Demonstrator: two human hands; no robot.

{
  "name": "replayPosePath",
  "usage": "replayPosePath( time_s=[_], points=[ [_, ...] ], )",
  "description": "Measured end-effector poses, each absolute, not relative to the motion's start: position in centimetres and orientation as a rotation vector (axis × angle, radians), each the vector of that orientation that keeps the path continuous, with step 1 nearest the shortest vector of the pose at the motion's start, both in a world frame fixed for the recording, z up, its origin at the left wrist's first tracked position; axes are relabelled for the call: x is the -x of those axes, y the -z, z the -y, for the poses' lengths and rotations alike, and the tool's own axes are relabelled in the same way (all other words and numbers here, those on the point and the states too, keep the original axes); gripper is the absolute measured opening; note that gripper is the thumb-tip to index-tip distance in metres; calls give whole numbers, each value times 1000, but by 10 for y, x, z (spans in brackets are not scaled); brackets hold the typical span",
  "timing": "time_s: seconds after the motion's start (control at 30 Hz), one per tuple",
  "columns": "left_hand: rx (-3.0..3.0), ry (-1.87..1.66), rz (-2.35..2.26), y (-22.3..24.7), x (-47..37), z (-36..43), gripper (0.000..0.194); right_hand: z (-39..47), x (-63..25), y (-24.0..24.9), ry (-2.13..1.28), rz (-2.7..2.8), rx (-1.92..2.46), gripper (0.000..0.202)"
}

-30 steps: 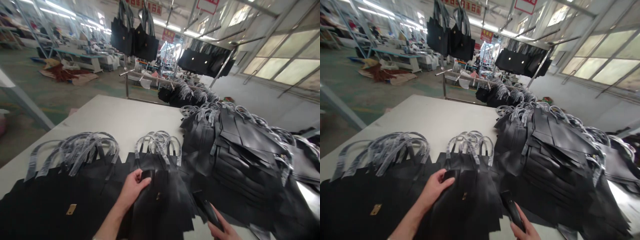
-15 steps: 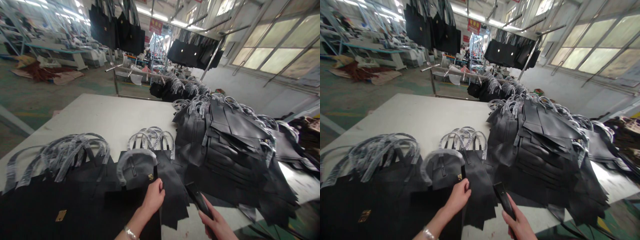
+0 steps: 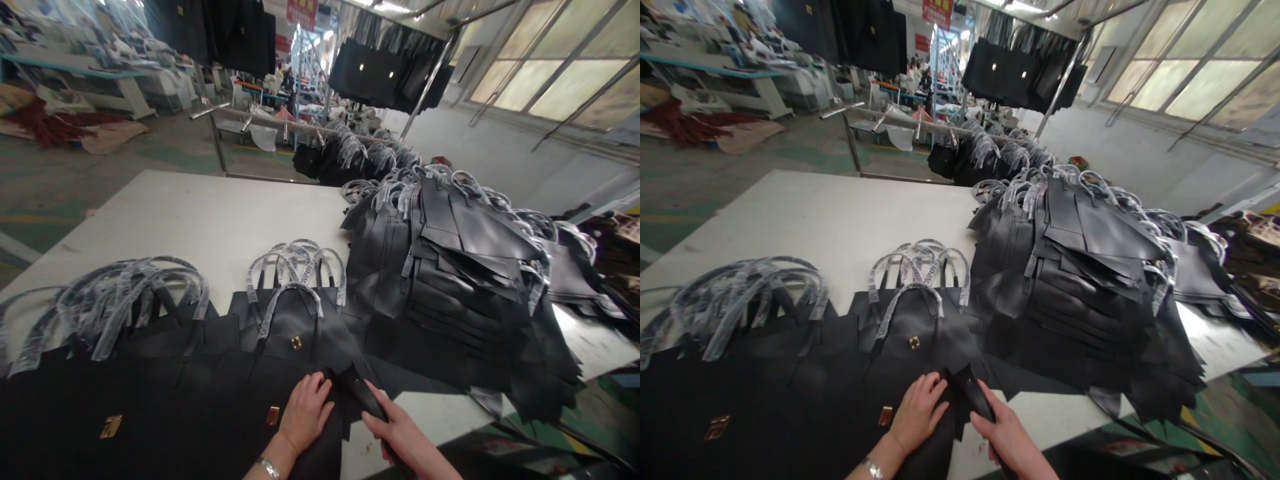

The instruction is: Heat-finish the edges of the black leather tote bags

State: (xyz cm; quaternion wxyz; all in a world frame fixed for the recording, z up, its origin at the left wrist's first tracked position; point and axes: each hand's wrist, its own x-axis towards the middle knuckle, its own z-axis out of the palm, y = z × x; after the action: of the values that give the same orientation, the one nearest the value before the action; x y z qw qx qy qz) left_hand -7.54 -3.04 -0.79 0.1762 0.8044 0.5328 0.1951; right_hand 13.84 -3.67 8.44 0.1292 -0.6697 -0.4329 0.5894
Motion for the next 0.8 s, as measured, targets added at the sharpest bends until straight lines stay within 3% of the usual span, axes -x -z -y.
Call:
replayPosePath(
  time_s=[0.5,0.7,0.8],
  points=[
    [-2381,-442,-1511,7,74,30,37,35,-144,-65,-1807,1164,1893,74],
    [-2322,-444,-1544,12,71,29,36,8,-131,-75,-1607,1102,1843,77],
    [-2214,-454,-1620,8,65,19,44,10,-136,-83,-1587,1151,1860,77]
  ],
)
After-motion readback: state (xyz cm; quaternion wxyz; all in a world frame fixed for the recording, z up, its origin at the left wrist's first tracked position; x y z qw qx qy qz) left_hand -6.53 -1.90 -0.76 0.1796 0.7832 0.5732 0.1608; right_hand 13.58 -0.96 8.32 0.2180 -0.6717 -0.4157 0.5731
